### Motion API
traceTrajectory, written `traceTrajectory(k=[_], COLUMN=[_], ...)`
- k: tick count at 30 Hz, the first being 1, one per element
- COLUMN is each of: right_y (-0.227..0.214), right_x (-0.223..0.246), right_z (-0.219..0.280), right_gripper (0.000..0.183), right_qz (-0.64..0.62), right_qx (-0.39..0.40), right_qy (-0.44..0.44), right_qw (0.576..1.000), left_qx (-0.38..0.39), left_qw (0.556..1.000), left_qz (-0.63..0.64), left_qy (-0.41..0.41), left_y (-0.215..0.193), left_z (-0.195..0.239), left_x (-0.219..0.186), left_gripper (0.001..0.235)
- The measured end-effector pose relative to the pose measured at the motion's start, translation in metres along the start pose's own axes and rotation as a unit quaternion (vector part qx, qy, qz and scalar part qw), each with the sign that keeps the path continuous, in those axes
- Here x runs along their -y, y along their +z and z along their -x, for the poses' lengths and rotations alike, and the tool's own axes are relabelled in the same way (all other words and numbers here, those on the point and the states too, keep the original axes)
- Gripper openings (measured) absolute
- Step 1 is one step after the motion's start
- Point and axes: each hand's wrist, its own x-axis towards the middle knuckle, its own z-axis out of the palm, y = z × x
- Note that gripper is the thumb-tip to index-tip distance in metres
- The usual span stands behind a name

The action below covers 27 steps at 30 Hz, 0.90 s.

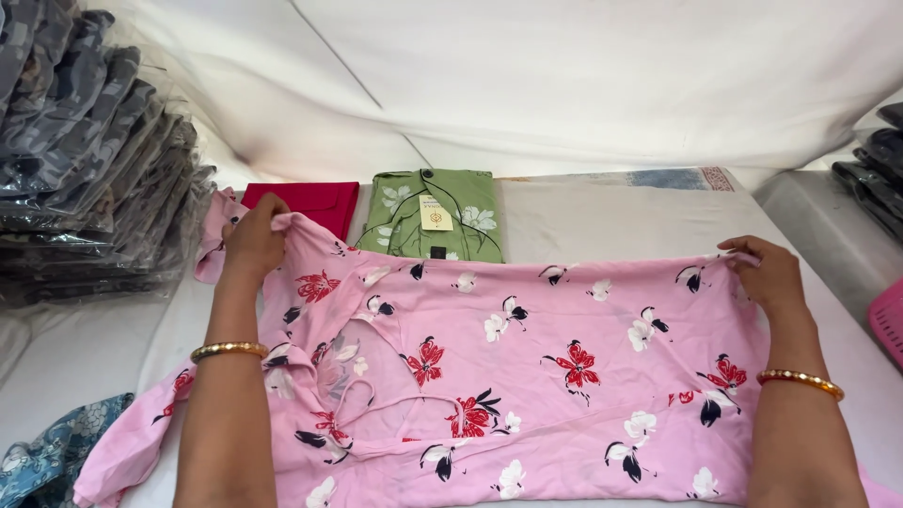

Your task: The person folds a pink floral garment and then a blue floral garment on a white surface. They smooth the fabric, fold the sides inward, and fold the garment in half before placing it on a stack.

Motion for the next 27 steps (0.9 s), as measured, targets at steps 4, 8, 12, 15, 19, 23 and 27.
traceTrajectory(k=[4, 8, 12, 15, 19, 23, 27], right_y=[-0.024, -0.055, -0.082, -0.092, -0.090, -0.090, -0.095], right_x=[-0.002, -0.019, -0.030, -0.022, -0.046, -0.045, -0.039], right_z=[0.007, 0.027, 0.069, 0.101, 0.130, 0.140, 0.122], right_gripper=[0.019, 0.015, 0.017, 0.020, 0.016, 0.018, 0.040], right_qz=[0.067, 0.208, 0.228, 0.269, 0.244, 0.322, 0.356], right_qx=[-0.030, -0.104, -0.095, -0.078, -0.057, 0.003, 0.014], right_qy=[-0.051, -0.126, -0.098, -0.046, -0.061, -0.004, 0.031], right_qw=[0.996, 0.964, 0.964, 0.959, 0.966, 0.947, 0.934], left_qx=[-0.012, 0.004, 0.035, 0.103, 0.136, 0.232, 0.489], left_qw=[0.992, 0.981, 0.972, 0.979, 0.976, 0.956, 0.864], left_qz=[0.121, 0.119, 0.084, 0.114, 0.052, -0.034, 0.072], left_qy=[0.018, 0.153, 0.214, 0.134, 0.164, 0.178, 0.098], left_y=[-0.037, -0.078, -0.120, -0.140, -0.124, -0.112, -0.092], left_z=[0.014, 0.044, 0.097, 0.141, 0.180, 0.205, 0.195], left_x=[-0.008, -0.005, -0.006, -0.017, -0.001, -0.003, 0.015], left_gripper=[0.030, 0.033, 0.038, 0.041, 0.039, 0.041, 0.039])
